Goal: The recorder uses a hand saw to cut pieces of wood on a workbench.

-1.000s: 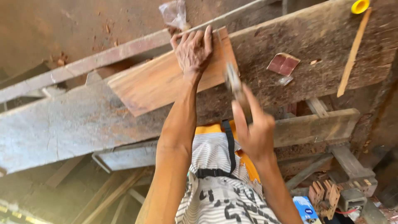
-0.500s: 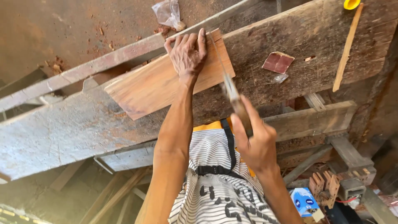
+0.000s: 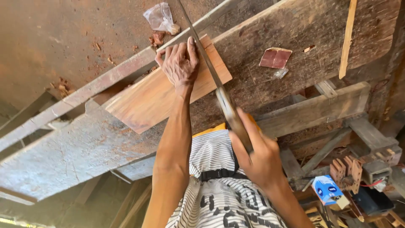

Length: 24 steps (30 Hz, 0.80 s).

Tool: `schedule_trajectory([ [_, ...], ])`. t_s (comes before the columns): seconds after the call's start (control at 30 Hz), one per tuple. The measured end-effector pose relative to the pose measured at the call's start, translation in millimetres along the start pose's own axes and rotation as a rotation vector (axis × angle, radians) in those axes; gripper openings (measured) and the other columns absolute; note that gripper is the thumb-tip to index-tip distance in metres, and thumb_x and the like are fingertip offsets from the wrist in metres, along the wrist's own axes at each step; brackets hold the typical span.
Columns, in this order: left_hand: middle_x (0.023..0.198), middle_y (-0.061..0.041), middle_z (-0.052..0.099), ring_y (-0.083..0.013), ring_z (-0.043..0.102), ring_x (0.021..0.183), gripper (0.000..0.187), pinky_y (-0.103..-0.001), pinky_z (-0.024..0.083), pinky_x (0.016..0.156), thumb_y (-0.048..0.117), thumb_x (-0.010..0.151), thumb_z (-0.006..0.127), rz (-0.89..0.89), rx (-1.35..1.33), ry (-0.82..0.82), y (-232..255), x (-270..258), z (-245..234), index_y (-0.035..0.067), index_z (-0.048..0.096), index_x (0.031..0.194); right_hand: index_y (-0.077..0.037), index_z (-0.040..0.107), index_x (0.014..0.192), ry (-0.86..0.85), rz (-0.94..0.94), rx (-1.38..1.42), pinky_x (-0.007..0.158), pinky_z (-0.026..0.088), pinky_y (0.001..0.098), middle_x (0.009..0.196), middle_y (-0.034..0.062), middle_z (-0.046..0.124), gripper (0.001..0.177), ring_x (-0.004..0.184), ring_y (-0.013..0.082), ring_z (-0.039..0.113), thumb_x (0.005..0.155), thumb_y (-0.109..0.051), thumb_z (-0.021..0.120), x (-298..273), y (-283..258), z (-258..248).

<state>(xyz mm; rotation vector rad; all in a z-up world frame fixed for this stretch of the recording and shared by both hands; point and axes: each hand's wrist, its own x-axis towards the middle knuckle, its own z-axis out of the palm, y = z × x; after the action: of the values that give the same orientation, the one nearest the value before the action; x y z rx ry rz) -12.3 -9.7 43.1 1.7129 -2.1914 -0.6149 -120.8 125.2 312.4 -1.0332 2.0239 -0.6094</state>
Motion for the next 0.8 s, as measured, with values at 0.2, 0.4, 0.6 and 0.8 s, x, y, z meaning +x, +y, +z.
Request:
schedule_trajectory([
  [0.2, 0.073, -0.002, 0.07, -0.0179, 0.06, 0.075, 0.043, -0.04, 0.034, 0.096, 0.038, 0.105, 0.055, -0.033, -0.001, -0.056, -5, -1, 4, 0.012, 0.067, 0.072, 0.004, 0.056, 0.138, -0.105, 0.268, -0.107, 0.059, 0.06, 0.0313, 0.097, 0.0238, 0.077, 0.062, 0.07, 0.0222, 0.08, 0.081, -0.013, 0.074, -99, 5, -37],
  [0.4, 0.074, -0.002, 0.069, -0.019, 0.061, 0.078, 0.042, -0.039, 0.034, 0.096, 0.037, 0.106, 0.055, -0.025, -0.039, -0.033, 0, 1, 0, 0.013, 0.067, 0.074, 0.005, 0.057, 0.14, -0.049, 0.112, 0.018, 0.062, 0.058, 0.0352, 0.097, 0.0241, 0.077, 0.054, 0.076, 0.0277, 0.078, 0.092, -0.01, 0.073, -1, 26, 17],
  [0.6, 0.073, -0.002, 0.069, -0.0196, 0.061, 0.077, 0.042, -0.039, 0.034, 0.095, 0.038, 0.104, 0.056, -0.027, -0.008, -0.055, -1, 1, 1, 0.013, 0.067, 0.073, 0.007, 0.053, 0.141, -0.08, 0.163, -0.049, 0.063, 0.06, 0.0323, 0.098, 0.0245, 0.075, 0.063, 0.076, 0.0255, 0.079, 0.084, -0.011, 0.073, -96, 24, -28],
  [0.8, 0.074, -0.001, 0.069, -0.0193, 0.061, 0.08, 0.043, -0.04, 0.034, 0.097, 0.039, 0.105, 0.052, -0.01, 0.027, -0.044, -4, -1, 6, 0.013, 0.066, 0.074, 0.008, 0.054, 0.141, -0.054, 0.089, -0.009, 0.059, 0.059, 0.0329, 0.092, 0.0228, 0.076, 0.057, 0.072, 0.0235, 0.078, 0.09, -0.013, 0.07, -45, 46, 3],
])
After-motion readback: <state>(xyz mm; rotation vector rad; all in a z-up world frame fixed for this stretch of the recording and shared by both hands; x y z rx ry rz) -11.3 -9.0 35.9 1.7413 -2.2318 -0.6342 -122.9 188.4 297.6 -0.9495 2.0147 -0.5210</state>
